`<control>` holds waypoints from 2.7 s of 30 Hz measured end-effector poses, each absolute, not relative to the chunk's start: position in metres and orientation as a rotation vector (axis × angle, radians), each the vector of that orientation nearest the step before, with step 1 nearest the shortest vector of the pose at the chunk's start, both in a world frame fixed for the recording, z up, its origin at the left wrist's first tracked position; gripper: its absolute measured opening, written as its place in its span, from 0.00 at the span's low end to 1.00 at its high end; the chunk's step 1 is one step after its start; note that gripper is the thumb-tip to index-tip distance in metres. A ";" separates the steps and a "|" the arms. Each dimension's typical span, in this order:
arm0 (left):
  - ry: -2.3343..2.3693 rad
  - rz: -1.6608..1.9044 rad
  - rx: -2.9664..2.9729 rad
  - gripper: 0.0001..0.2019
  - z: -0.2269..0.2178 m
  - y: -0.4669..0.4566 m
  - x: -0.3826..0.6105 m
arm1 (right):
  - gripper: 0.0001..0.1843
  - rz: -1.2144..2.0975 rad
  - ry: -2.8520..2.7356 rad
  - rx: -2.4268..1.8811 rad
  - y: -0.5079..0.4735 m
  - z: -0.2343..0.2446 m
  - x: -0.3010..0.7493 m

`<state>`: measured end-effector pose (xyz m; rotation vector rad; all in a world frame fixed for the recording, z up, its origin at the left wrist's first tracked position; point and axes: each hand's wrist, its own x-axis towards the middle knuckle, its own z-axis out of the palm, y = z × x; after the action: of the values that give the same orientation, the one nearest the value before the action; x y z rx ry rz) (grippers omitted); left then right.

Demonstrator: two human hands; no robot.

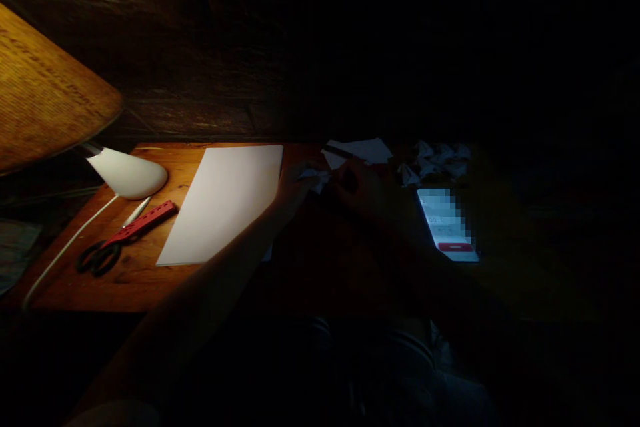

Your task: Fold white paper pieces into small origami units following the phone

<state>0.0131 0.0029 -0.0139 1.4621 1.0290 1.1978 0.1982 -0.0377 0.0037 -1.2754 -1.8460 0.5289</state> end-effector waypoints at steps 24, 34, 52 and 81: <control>1.018 1.141 1.389 0.09 -0.017 0.005 0.013 | 0.04 0.393 -1.986 -1.102 -0.028 -0.005 0.200; 0.947 1.124 1.304 0.10 -0.014 0.003 0.012 | 0.05 0.293 -2.142 -1.110 -0.031 0.002 0.204; 0.980 1.135 1.398 0.08 -0.016 0.004 0.012 | 0.13 0.193 -2.192 -1.218 -0.033 0.004 0.202; 1.097 1.191 1.823 0.08 -0.011 -0.002 0.013 | 0.11 0.847 -1.617 -1.303 -0.024 -0.005 0.197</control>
<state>0.0130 -0.0015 -0.0107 1.8227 1.0966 1.1914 0.1969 -0.0243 -0.0045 -1.3030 -1.6174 0.8465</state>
